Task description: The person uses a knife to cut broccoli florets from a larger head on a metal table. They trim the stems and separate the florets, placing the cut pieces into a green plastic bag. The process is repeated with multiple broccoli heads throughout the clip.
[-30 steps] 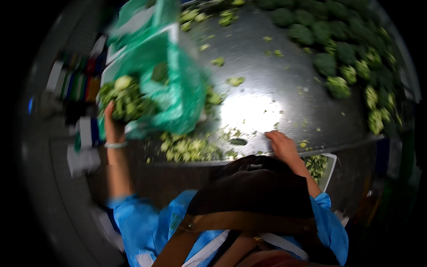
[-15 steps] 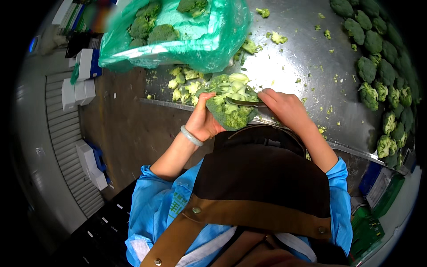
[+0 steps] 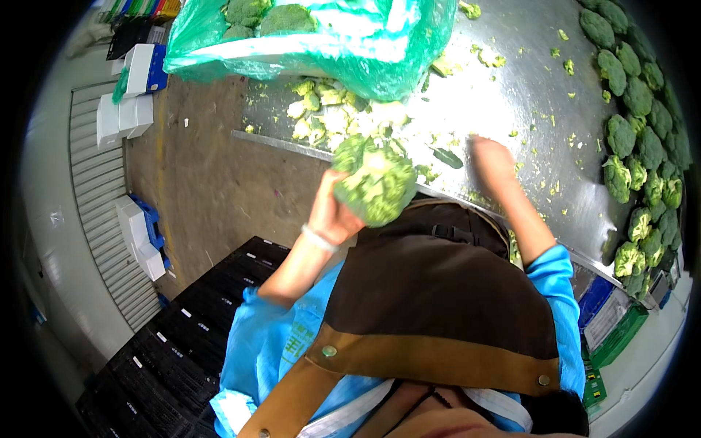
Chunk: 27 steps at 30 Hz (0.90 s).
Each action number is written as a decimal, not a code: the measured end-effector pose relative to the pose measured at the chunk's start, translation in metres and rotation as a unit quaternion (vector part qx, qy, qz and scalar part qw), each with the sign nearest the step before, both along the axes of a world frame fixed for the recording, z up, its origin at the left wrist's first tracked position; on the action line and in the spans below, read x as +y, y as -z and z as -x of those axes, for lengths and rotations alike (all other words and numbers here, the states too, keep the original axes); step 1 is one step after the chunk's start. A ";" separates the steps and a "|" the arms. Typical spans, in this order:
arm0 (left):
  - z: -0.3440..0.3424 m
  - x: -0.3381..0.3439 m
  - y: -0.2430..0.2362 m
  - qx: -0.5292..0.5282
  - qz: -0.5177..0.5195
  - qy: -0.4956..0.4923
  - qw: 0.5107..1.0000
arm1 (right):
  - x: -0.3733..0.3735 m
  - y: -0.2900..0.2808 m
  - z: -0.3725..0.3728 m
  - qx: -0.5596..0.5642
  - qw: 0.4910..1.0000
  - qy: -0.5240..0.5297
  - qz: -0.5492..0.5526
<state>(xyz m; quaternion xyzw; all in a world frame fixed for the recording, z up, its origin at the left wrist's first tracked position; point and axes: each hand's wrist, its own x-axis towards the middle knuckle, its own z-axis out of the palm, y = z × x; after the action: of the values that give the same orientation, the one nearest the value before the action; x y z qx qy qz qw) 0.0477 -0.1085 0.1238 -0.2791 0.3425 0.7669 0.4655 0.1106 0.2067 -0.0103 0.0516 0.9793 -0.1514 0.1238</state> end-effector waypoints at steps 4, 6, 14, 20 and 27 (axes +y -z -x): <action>0.024 -0.005 0.013 0.019 -0.048 -0.009 0.999 | -0.024 -0.048 -0.011 0.108 0.965 0.006 0.240; 0.029 0.007 0.017 0.020 -0.028 -0.001 0.999 | -0.050 -0.095 0.021 0.165 0.900 0.034 0.402; 0.039 0.049 0.039 0.089 0.000 0.114 0.989 | -0.037 -0.086 0.034 -0.113 0.747 0.206 0.622; 0.052 0.063 0.051 -0.037 -0.068 0.181 0.980 | -0.001 -0.043 0.005 -0.065 0.382 0.182 0.904; 0.060 0.108 0.040 0.014 -0.049 0.317 0.947 | 0.028 -0.038 0.008 0.075 0.781 0.145 0.603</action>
<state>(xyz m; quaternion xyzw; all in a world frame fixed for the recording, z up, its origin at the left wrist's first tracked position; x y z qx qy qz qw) -0.0126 -0.0008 0.0839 -0.1222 0.3813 0.5995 0.6930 0.1026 0.2347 0.0276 0.0962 0.6754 -0.7304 0.0328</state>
